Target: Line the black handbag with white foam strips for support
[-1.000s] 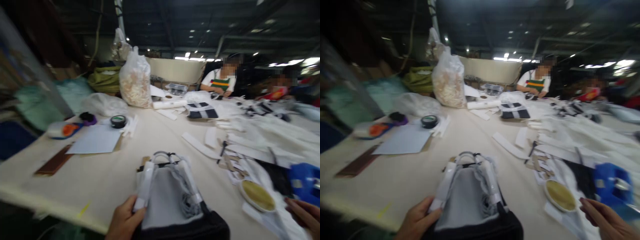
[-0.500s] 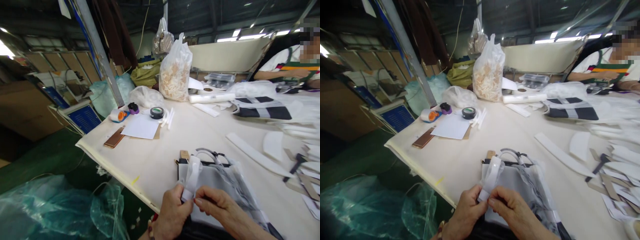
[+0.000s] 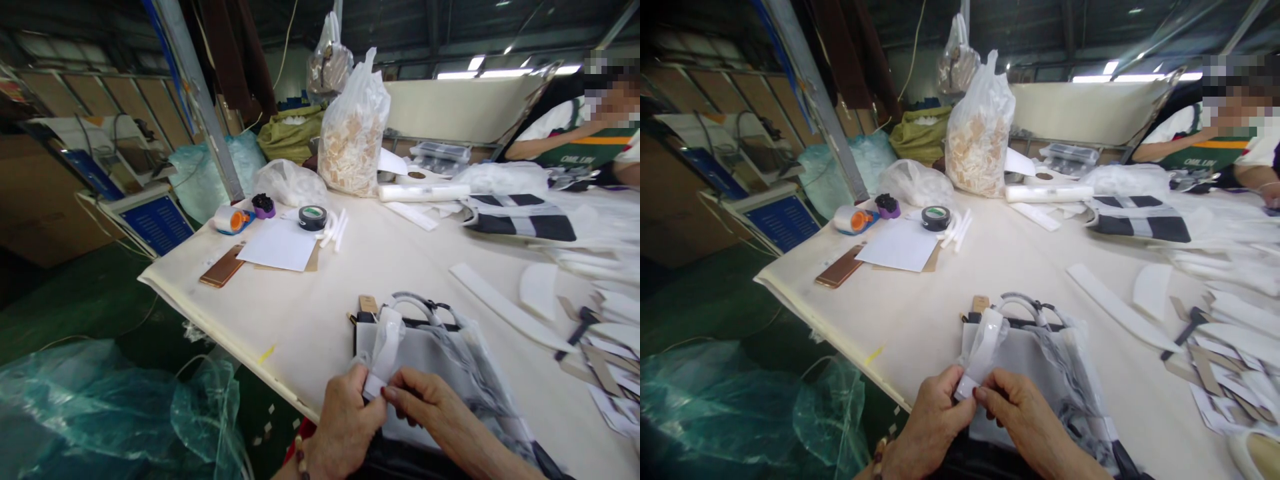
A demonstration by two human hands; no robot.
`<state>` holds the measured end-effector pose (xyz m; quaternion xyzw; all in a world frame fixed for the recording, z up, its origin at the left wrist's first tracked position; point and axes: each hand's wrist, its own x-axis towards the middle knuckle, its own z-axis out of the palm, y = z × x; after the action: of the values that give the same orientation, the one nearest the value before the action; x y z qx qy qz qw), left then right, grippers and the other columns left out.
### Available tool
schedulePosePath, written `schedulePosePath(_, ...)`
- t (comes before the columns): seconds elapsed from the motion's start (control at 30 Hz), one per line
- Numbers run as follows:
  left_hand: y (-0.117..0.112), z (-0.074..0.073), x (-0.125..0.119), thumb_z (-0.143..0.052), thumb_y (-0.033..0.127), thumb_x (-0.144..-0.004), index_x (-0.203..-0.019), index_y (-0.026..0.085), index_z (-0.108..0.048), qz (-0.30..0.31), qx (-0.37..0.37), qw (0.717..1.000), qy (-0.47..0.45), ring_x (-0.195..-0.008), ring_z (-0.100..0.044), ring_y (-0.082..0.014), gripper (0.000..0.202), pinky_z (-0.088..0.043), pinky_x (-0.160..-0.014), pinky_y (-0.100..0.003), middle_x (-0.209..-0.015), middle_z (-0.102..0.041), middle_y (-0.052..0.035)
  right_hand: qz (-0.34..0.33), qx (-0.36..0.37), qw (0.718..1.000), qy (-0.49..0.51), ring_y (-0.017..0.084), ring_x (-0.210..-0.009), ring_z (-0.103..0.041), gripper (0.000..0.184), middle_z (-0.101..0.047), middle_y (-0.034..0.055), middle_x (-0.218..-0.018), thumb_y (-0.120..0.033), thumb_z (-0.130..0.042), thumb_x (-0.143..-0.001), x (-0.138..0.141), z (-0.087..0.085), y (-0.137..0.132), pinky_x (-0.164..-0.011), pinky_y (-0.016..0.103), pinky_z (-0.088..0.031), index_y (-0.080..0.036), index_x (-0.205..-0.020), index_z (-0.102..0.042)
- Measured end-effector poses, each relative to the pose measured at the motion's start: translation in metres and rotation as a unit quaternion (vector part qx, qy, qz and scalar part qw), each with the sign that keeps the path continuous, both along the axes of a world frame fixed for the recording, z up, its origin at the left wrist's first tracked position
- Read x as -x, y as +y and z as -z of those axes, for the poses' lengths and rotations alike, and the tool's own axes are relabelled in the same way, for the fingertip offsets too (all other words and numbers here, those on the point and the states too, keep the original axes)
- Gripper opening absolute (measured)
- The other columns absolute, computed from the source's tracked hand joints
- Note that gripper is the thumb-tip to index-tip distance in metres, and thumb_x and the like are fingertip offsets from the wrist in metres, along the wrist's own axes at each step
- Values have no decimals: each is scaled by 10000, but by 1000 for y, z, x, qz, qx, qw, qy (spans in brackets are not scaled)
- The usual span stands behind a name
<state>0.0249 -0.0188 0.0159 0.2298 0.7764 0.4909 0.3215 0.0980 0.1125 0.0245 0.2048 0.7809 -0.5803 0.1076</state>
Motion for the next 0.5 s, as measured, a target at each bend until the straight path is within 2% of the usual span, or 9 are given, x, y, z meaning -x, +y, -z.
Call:
schedulePosePath(0.17,0,-2,0,-447,293,-694,-687,181,-509,3,7,1000,10,-550,-405,-133,127,-278,-509,-250,-597,-514,2,4,-45,999,-14,126,-528,-460,352,-502,-11,-556,-515,-481,-733,3,-5,-2,-507,248,-338,-184,-615,-492)
schedulePosePath(0.33,0,-4,0,-429,247,-682,-673,187,-457,10,14,1000,19,-547,-376,-126,67,-262,-517,-254,-585,-467,16,32,-46,996,-63,102,-463,-404,338,-475,-23,-495,-501,-493,-715,12,-6,-10,-447,235,-271,-193,-585,-439)
schedulePosePath(0.5,0,-2,1,-450,224,-658,-656,191,-440,12,23,999,27,-557,-372,-127,35,-262,-523,-254,-585,-459,20,75,-152,980,-100,122,-509,-430,276,-464,-20,-511,-399,-534,-693,21,-5,-21,-470,245,-262,-198,-553,-408)
